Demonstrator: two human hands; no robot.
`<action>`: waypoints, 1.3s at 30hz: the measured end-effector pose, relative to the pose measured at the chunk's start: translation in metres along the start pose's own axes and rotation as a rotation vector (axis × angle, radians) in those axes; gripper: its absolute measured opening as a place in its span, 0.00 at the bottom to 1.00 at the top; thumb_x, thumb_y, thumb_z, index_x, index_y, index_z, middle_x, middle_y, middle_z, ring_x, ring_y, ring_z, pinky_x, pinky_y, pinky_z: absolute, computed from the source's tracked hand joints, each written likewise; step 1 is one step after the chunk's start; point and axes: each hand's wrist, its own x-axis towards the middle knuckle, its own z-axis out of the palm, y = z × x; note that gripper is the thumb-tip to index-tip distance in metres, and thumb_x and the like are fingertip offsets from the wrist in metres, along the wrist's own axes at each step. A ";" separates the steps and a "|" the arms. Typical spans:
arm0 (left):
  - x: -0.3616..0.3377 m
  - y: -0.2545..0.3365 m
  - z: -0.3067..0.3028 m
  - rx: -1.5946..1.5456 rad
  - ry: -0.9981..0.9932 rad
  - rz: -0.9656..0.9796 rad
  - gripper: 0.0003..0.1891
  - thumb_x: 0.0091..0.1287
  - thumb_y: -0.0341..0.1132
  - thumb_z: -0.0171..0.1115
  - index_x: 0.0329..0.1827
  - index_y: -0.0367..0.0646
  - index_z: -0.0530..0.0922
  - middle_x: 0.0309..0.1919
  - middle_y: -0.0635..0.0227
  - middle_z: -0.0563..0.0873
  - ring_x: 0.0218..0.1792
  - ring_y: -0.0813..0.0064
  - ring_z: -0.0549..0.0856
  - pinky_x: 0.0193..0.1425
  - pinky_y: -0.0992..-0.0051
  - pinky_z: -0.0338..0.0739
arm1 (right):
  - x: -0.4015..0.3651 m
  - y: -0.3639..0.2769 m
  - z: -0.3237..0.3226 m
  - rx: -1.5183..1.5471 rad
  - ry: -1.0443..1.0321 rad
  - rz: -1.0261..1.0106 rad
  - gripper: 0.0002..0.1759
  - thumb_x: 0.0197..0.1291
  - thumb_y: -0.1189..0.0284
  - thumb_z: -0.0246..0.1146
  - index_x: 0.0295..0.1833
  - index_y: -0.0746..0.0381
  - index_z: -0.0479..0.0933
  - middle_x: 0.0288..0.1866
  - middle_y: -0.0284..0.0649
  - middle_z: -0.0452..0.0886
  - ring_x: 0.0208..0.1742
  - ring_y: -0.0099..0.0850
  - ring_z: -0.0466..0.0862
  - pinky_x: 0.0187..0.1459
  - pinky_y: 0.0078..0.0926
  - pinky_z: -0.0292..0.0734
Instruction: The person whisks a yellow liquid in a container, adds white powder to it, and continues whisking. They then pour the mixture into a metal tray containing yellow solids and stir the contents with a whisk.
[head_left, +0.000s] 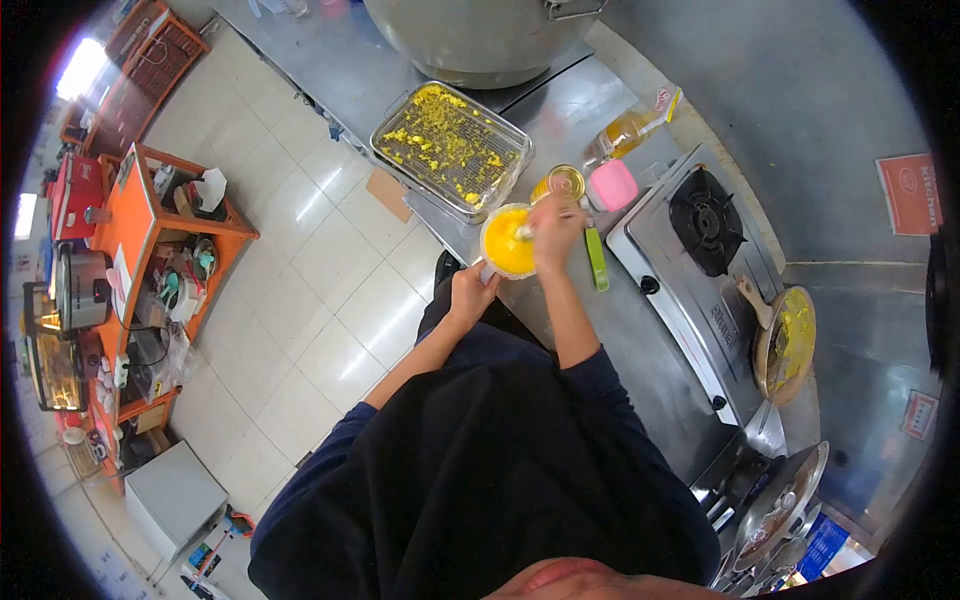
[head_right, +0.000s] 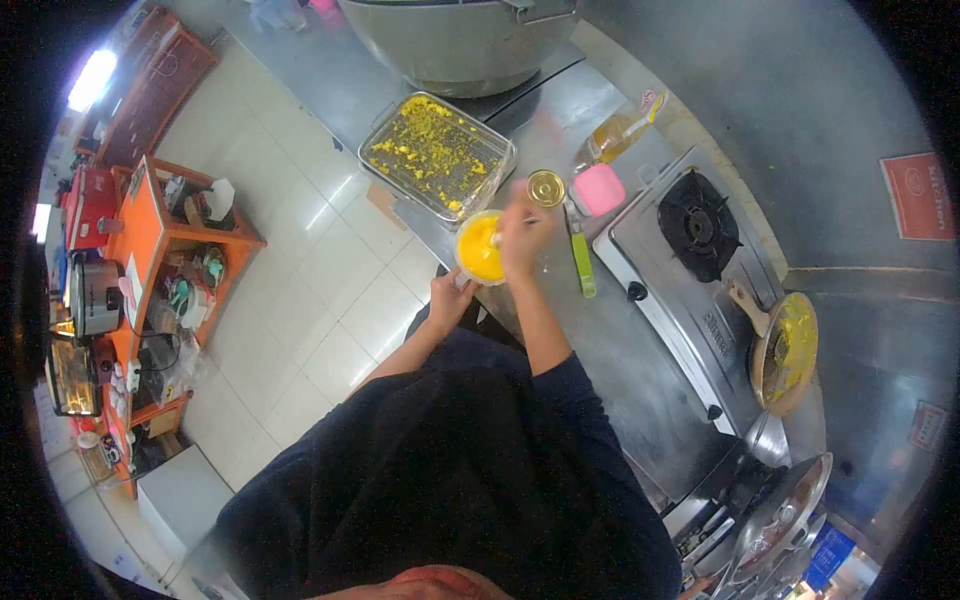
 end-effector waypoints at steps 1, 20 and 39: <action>0.002 0.004 0.000 -0.015 -0.001 -0.018 0.11 0.55 0.30 0.66 0.40 0.39 0.82 0.15 0.54 0.78 0.15 0.68 0.80 0.24 0.73 0.72 | 0.003 0.013 -0.009 -0.001 -0.004 -0.007 0.31 0.64 0.55 0.58 0.10 0.58 0.64 0.08 0.28 0.64 0.12 0.18 0.64 0.19 0.20 0.57; -0.001 -0.002 0.004 0.016 0.013 0.003 0.10 0.53 0.33 0.68 0.36 0.40 0.81 0.20 0.51 0.80 0.21 0.55 0.82 0.25 0.66 0.75 | 0.020 -0.041 -0.022 0.173 -0.065 0.141 0.28 0.64 0.59 0.59 0.12 0.59 0.66 0.10 0.28 0.66 0.12 0.18 0.66 0.19 0.17 0.57; -0.001 0.006 0.002 0.040 -0.033 -0.057 0.12 0.55 0.33 0.67 0.41 0.38 0.81 0.18 0.49 0.79 0.21 0.56 0.83 0.26 0.69 0.75 | -0.006 0.020 0.003 -0.146 -0.219 0.015 0.30 0.67 0.61 0.54 0.12 0.59 0.61 0.08 0.27 0.60 0.11 0.16 0.59 0.16 0.20 0.50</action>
